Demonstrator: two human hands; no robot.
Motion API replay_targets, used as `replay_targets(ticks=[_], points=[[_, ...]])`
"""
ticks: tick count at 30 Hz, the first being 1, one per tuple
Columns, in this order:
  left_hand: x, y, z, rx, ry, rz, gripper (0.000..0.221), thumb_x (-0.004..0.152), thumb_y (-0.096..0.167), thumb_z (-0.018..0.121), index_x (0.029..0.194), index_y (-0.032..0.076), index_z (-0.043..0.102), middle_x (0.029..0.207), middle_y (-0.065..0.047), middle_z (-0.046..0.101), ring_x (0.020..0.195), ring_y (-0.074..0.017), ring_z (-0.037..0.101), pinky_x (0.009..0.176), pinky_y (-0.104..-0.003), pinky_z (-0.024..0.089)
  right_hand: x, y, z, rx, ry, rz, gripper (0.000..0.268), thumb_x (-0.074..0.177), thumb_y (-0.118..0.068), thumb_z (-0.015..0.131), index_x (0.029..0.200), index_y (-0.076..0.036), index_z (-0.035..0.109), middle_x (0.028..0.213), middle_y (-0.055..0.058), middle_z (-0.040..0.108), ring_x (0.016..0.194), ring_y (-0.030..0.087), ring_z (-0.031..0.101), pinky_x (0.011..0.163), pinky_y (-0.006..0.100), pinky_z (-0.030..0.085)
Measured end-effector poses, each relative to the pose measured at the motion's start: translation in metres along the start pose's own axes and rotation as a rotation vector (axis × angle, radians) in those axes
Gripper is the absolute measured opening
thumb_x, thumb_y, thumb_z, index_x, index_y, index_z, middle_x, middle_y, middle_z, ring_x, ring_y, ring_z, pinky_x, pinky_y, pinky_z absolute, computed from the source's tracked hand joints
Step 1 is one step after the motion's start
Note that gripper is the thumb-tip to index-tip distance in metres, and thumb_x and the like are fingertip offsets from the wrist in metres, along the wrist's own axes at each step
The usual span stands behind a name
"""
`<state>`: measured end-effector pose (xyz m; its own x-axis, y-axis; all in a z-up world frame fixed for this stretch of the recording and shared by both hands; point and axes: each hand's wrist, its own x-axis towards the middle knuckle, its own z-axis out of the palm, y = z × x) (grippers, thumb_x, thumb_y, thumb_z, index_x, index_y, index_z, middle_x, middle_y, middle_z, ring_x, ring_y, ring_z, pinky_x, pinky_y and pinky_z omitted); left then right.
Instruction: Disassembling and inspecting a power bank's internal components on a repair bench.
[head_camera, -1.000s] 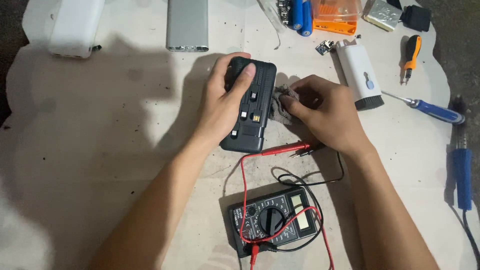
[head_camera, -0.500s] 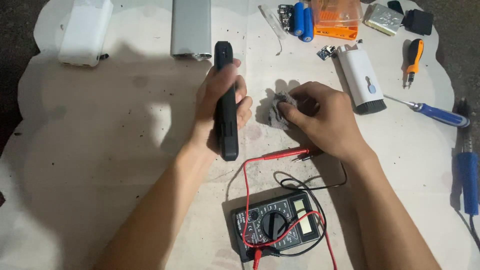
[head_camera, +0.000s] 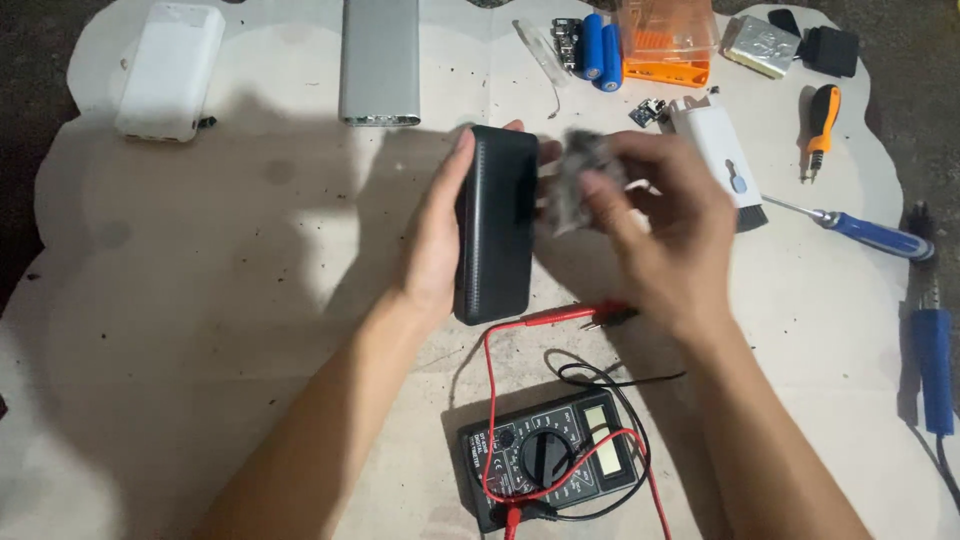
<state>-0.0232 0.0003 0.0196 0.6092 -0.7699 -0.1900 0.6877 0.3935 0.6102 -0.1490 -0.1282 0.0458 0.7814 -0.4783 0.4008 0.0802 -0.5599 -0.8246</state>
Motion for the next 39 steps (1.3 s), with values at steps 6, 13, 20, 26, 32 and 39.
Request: replay_targets(ticks=[6,13,20,26,32,39], points=[[-0.017,0.020,0.016,0.328,0.154,0.085,0.064,0.087,0.056,0.047,0.106,-0.001,0.068,0.105,-0.021,0.076,0.089,-0.0322,0.076,0.072,-0.042,0.066,-0.023,-0.032,0.038,-0.034,-0.155,-0.242,0.015,0.095,-0.010,0.073,0.105,0.000,0.069,0.100,0.012,0.064,0.092,0.025,0.064,0.082,0.034,0.053],[-0.013,0.005,0.000,0.842,0.144,0.403,0.046,0.098,0.060,0.043,0.071,0.025,0.030,0.072,0.010,0.026,0.072,-0.0077,0.028,0.069,-0.030,0.024,-0.001,-0.010,0.022,-0.223,0.098,-0.260,0.007,0.105,-0.005,0.066,0.099,-0.001,0.065,0.095,0.011,0.062,0.077,0.019,0.052,0.060,0.029,0.041],[-0.012,-0.006,-0.007,0.722,0.076,0.353,0.050,0.101,0.056,0.037,0.077,0.017,0.056,0.076,0.004,0.059,0.071,-0.0093,0.053,0.061,-0.029,0.043,-0.014,-0.026,0.042,-0.145,0.042,-0.400,0.013,0.101,-0.004,0.064,0.108,0.007,0.066,0.098,0.015,0.055,0.090,0.029,0.060,0.079,0.037,0.051],[-0.019,-0.002,0.000,0.905,-0.006,0.375,0.040,0.101,0.051,0.045,0.098,0.015,0.059,0.091,0.001,0.060,0.090,-0.0114,0.054,0.082,-0.028,0.045,0.003,-0.009,0.023,-0.260,0.100,-0.322,0.013,0.106,-0.012,0.064,0.105,0.002,0.063,0.095,0.012,0.056,0.075,0.022,0.051,0.066,0.033,0.043],[-0.013,0.001,-0.004,1.048,0.228,0.469,0.045,0.103,0.054,0.034,0.077,0.018,0.040,0.071,0.004,0.039,0.070,-0.0117,0.039,0.061,-0.035,0.032,-0.014,-0.027,0.038,-0.184,-0.020,-0.332,0.020,0.105,-0.018,0.056,0.101,0.001,0.061,0.093,0.014,0.062,0.085,0.031,0.057,0.076,0.041,0.047],[-0.002,0.003,-0.007,0.656,0.244,0.496,0.042,0.092,0.050,0.060,0.096,0.009,0.056,0.083,-0.005,0.059,0.070,-0.0181,0.059,0.058,-0.033,0.049,-0.002,0.011,0.016,-0.356,-0.089,-0.291,0.017,0.097,-0.018,0.064,0.109,-0.006,0.068,0.099,0.010,0.063,0.088,0.032,0.047,0.076,0.043,0.041]])
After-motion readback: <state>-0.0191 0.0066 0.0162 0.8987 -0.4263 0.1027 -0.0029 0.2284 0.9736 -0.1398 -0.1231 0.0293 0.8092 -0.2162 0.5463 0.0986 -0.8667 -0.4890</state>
